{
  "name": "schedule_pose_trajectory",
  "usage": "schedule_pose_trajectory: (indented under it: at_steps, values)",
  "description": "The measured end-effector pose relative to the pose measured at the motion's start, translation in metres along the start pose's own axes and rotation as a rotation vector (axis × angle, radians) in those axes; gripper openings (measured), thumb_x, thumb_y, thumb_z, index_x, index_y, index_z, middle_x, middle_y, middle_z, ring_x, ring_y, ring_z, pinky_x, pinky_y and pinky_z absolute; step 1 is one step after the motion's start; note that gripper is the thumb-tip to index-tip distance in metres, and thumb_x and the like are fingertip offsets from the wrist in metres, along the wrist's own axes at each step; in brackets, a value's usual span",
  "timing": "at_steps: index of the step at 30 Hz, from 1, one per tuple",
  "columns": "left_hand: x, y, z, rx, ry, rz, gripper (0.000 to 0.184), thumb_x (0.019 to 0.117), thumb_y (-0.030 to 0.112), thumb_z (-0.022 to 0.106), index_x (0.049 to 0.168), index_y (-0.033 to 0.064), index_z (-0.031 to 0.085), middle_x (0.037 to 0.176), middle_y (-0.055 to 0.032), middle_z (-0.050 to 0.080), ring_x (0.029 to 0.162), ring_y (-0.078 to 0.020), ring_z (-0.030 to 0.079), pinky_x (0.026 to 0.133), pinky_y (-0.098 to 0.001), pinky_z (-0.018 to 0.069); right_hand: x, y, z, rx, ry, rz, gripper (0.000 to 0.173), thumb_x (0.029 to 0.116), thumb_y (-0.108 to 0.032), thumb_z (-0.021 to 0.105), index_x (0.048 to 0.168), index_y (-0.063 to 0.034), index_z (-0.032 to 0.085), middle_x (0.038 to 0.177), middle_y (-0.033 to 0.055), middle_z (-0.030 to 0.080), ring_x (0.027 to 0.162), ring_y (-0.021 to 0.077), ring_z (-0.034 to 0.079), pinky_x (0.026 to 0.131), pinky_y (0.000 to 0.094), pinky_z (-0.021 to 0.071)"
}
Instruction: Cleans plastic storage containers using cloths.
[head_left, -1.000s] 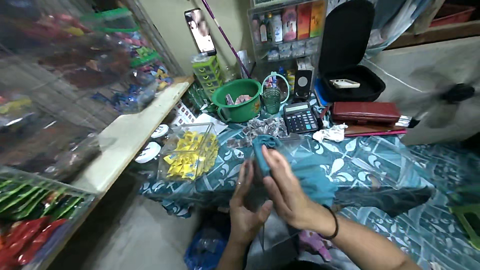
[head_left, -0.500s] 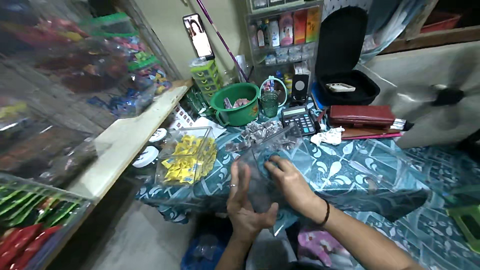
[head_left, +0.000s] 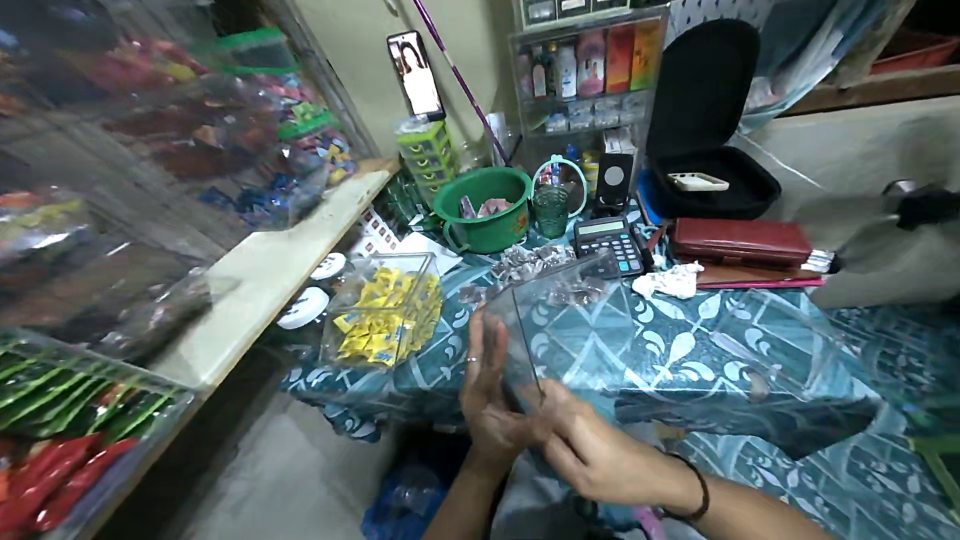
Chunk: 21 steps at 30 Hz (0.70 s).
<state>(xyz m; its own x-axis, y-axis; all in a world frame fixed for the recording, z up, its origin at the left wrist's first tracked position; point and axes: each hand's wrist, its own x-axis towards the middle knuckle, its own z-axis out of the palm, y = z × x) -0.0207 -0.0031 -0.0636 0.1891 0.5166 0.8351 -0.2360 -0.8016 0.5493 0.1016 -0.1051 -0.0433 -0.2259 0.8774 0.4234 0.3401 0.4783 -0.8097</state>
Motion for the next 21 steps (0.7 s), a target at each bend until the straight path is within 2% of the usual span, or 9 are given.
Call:
schedule_pose_trajectory:
  at_steps: [1,4,6,8,10,12,14,17,21]
  values:
    - [0.002,-0.003,0.0,0.011,-0.003,0.007,0.068,0.0824,0.052,0.078,0.143,0.0296,0.059,0.163,0.0002,0.035,0.147,-0.0148,0.037,0.117,-0.0366,0.0391,-0.007,0.001,-0.002,-0.067,-0.008,-0.035,0.03,0.0968,-0.004,0.051,0.12,0.0107,0.064,0.115,0.0255,0.062,0.103,0.025,0.064,0.09,0.029,0.0534]
    - [0.005,-0.013,0.002,0.047,0.029,0.005,0.067,0.0839,0.046,0.079,0.143,0.0237,0.059,0.164,-0.0038,0.033,0.149,-0.0184,0.034,0.119,-0.0396,0.0375,-0.026,0.007,-0.017,-0.216,-0.047,-0.123,0.035,0.0908,0.001,0.056,0.124,0.0064,0.067,0.106,0.0193,0.063,0.081,0.0171,0.063,0.073,0.0214,0.0534]
    - [0.006,-0.017,0.0,0.095,0.062,-0.047,0.068,0.0875,0.047,0.075,0.145,0.0145,0.057,0.162,-0.0113,0.035,0.146,-0.0177,0.039,0.115,-0.0366,0.042,-0.038,0.005,-0.041,-0.246,-0.055,-0.156,0.032,0.0907,0.001,0.057,0.119,-0.0014,0.073,0.11,0.0162,0.067,0.088,0.0152,0.066,0.078,0.0211,0.0546]
    - [0.008,-0.015,-0.006,0.168,0.076,-0.122,0.08,0.0925,0.052,0.066,0.145,-0.006,0.048,0.156,-0.0247,0.039,0.14,-0.0174,0.047,0.108,-0.0319,0.0469,-0.047,-0.008,-0.073,-0.311,0.026,-0.173,0.028,0.0946,-0.004,0.055,0.113,-0.0084,0.075,0.115,0.0116,0.069,0.102,0.0128,0.066,0.088,0.0215,0.0544]
    - [0.012,-0.012,-0.011,0.125,0.077,-0.215,0.093,0.0956,0.057,0.058,0.147,-0.0162,0.034,0.153,-0.0251,0.04,0.132,-0.0116,0.053,0.104,-0.0278,0.0488,-0.053,-0.029,-0.109,-0.373,0.176,-0.182,0.027,0.0981,-0.01,0.051,0.111,-0.0098,0.075,0.115,0.0066,0.069,0.106,0.0074,0.064,0.09,0.0205,0.0535]
    - [0.011,-0.016,-0.015,0.034,0.09,-0.26,0.096,0.0959,0.058,0.058,0.15,-0.0157,0.028,0.155,-0.021,0.039,0.131,-0.0099,0.054,0.104,-0.0274,0.0493,-0.055,-0.054,-0.144,-0.453,0.32,-0.186,0.026,0.0973,-0.013,0.052,0.109,-0.0097,0.075,0.114,0.0002,0.07,0.107,0.0037,0.065,0.09,0.0208,0.0559]
    - [0.007,-0.02,-0.017,-0.009,0.099,-0.27,0.096,0.0955,0.056,0.06,0.15,-0.0159,0.027,0.156,-0.0208,0.037,0.132,-0.011,0.053,0.105,-0.0285,0.049,-0.054,-0.083,-0.174,-0.597,0.421,-0.197,0.026,0.0955,-0.012,0.053,0.109,-0.0079,0.075,0.115,-0.0013,0.069,0.11,0.0054,0.064,0.095,0.0231,0.0552]
    - [0.003,-0.023,-0.021,-0.02,0.103,-0.26,0.093,0.0964,0.053,0.061,0.149,-0.016,0.028,0.155,-0.0187,0.039,0.133,-0.0092,0.052,0.105,-0.0273,0.0491,-0.055,-0.109,-0.219,-0.853,0.533,-0.227,0.028,0.1007,-0.018,0.052,0.116,-0.0065,0.072,0.12,0.003,0.068,0.116,0.0062,0.061,0.102,0.0249,0.0501]
    - [-0.003,-0.028,-0.027,-0.041,0.123,-0.292,0.09,0.0968,0.052,0.061,0.151,-0.0126,0.028,0.156,-0.0133,0.04,0.132,-0.0089,0.052,0.106,-0.0287,0.049,-0.056,-0.119,-0.276,-1.136,0.71,-0.081,0.033,0.1021,-0.025,0.05,0.123,-0.0096,0.071,0.122,0.0135,0.068,0.115,0.015,0.062,0.1,0.034,0.0487]
